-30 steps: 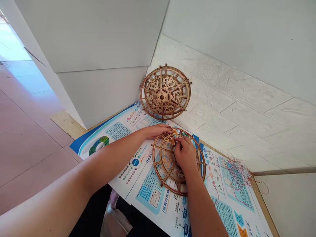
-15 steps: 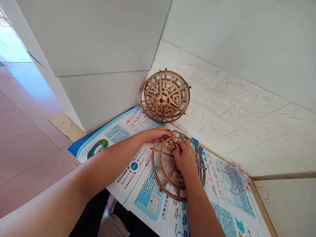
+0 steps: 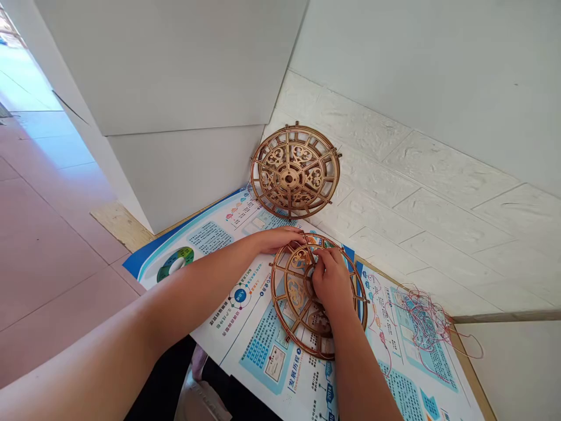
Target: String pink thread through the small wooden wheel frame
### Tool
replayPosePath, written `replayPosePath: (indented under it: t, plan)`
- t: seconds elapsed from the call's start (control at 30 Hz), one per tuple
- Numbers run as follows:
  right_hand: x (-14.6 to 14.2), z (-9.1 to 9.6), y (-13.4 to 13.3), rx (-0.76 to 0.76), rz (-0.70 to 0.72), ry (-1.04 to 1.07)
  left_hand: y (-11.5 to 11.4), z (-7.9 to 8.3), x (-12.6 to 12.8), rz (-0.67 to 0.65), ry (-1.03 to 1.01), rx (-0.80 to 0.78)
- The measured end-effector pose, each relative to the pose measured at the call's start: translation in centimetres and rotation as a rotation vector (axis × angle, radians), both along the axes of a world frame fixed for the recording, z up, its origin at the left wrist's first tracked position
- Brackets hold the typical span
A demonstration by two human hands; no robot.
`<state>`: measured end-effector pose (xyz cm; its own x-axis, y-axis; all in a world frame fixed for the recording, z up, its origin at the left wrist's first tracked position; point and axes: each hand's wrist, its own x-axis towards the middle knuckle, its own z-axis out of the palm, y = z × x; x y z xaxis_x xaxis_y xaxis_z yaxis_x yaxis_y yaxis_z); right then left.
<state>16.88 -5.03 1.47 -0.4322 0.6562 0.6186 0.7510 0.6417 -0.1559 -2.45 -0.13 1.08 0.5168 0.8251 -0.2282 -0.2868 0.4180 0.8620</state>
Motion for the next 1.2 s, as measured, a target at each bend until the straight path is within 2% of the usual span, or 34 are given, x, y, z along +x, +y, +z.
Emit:
replayPosePath:
  t: [0.33, 1.0, 1.2]
  plan:
    - [-0.25, 0.03, -0.07, 0.009, -0.010, 0.058, -0.09, 0.00, 0.01, -0.025, -0.011, 0.054]
    - [-0.12, -0.27, 0.21, -0.048, -0.060, 0.157, -0.31, 0.49, 0.14, 0.051, 0.024, -0.040]
    - [-0.13, -0.32, 0.26, -0.015, -0.045, 0.175, -0.08, 0.15, 0.09, -0.004, -0.006, 0.023]
